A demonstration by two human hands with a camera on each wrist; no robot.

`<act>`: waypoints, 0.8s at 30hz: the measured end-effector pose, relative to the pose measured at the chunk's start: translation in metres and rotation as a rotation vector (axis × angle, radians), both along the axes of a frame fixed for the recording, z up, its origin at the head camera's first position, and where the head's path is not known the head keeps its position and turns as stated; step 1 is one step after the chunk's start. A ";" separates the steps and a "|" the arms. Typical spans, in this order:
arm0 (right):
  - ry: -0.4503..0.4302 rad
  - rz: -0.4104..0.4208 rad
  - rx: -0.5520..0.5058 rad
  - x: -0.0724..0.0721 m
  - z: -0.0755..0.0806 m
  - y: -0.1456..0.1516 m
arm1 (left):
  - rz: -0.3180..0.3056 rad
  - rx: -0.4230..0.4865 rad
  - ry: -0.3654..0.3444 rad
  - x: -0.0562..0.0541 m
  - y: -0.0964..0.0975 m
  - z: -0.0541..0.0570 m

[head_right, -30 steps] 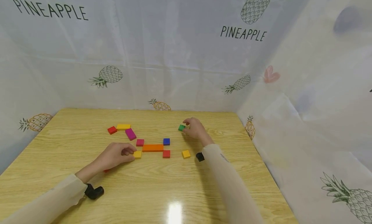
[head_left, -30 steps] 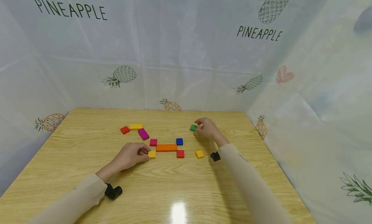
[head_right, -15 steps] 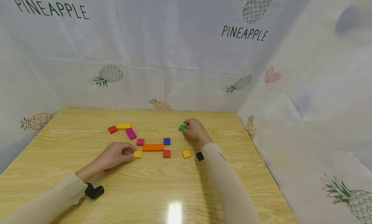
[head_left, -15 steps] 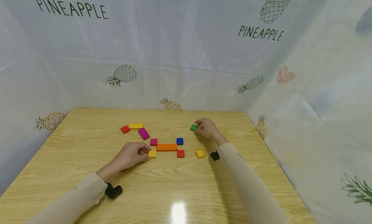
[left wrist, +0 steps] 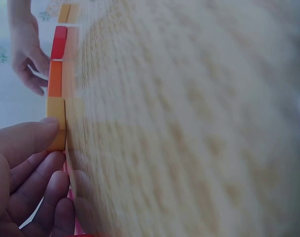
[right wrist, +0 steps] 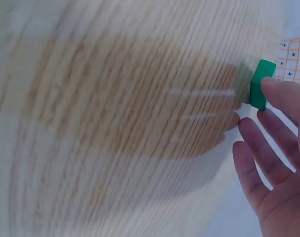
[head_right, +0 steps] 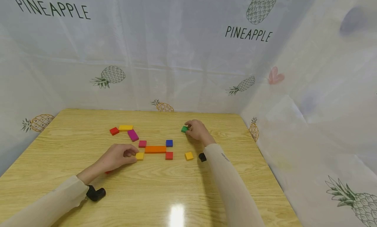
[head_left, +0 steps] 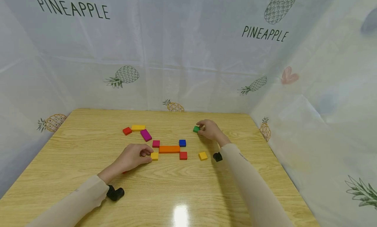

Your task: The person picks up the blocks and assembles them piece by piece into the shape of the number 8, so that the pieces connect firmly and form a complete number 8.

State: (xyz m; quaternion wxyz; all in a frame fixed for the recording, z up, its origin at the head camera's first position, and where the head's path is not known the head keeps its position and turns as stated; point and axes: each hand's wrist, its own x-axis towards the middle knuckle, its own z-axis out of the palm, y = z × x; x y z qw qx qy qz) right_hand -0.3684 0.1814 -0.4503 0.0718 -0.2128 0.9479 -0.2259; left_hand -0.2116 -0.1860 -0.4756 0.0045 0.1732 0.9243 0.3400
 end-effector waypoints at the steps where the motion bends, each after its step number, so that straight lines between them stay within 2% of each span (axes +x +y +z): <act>1: 0.001 0.003 0.004 0.000 0.000 0.000 | -0.002 -0.003 0.000 0.000 0.000 0.000; 14: 0.015 0.082 0.070 -0.006 -0.002 -0.002 | -0.007 -0.011 -0.004 0.001 -0.001 0.000; 24: 0.039 0.106 0.085 -0.008 -0.004 -0.001 | -0.004 -0.001 -0.002 0.000 0.000 -0.001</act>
